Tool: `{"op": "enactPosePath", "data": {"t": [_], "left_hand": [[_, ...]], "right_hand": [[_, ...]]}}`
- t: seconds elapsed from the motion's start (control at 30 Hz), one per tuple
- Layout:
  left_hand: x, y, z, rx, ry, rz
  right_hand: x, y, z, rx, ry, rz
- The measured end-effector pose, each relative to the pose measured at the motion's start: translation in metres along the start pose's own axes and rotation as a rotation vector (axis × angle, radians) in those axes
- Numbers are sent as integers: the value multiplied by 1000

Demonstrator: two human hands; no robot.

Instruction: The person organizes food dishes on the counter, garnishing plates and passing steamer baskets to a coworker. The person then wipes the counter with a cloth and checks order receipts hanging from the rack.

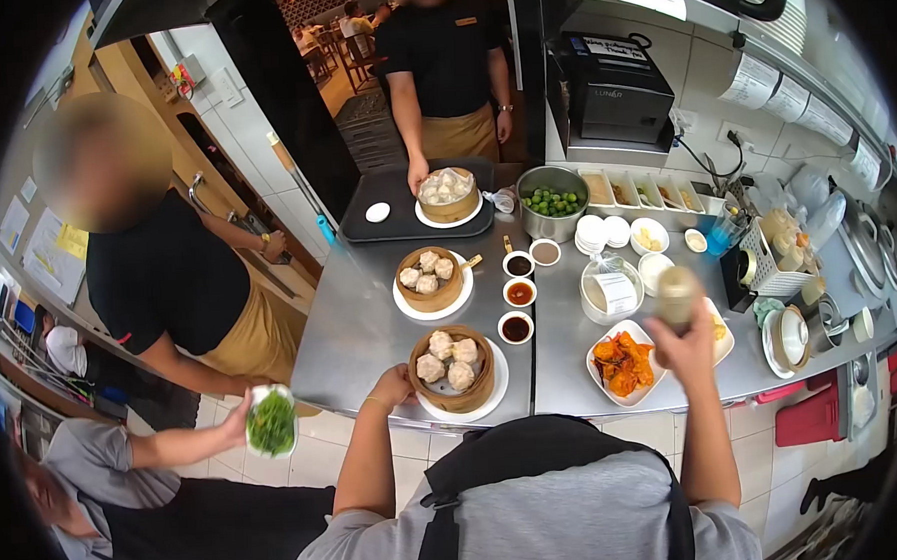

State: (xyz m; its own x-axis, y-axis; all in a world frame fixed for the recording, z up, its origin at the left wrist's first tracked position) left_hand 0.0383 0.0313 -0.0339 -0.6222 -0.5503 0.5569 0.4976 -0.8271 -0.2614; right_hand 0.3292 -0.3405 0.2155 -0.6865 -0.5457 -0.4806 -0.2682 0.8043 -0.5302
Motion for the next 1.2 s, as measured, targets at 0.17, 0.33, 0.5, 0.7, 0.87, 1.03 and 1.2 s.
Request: {"op": "enactPosePath", "data": {"t": [0.17, 0.33, 0.5, 0.7, 0.87, 1.03, 1.2], "left_hand": [[4, -3, 16, -227, 142, 250], [60, -7, 69, -23, 227, 358], [108, 20, 100, -66, 173, 172], [110, 55, 92, -34, 74, 154], [98, 63, 90, 10, 174, 236], [106, 59, 95, 194, 151, 225], [129, 15, 108, 214, 180, 288]], "right_hand": [[-13, 61, -40, 282, -70, -528], [-6, 125, -55, 633, -492, -646], [5, 156, -87, 719, -646, -717], [-8, 154, -77, 782, -591, -689], [12, 149, -59, 411, -327, -886], [-5, 133, -37, 174, -153, -676], [2, 131, -31, 556, -221, -703]]}}
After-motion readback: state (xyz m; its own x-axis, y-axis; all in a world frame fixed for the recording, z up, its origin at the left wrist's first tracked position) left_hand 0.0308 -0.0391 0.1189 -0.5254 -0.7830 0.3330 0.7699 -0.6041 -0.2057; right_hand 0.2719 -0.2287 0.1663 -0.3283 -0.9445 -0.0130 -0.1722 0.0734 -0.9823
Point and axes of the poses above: each hand's wrist, its own x-axis away from the middle knuckle, its own y-axis out of the palm, z = x × y, the point moved 6 cm from there along -x, towards the middle knuckle, and after that the axes turned 2 degrees about z, right-handed, at the moved point
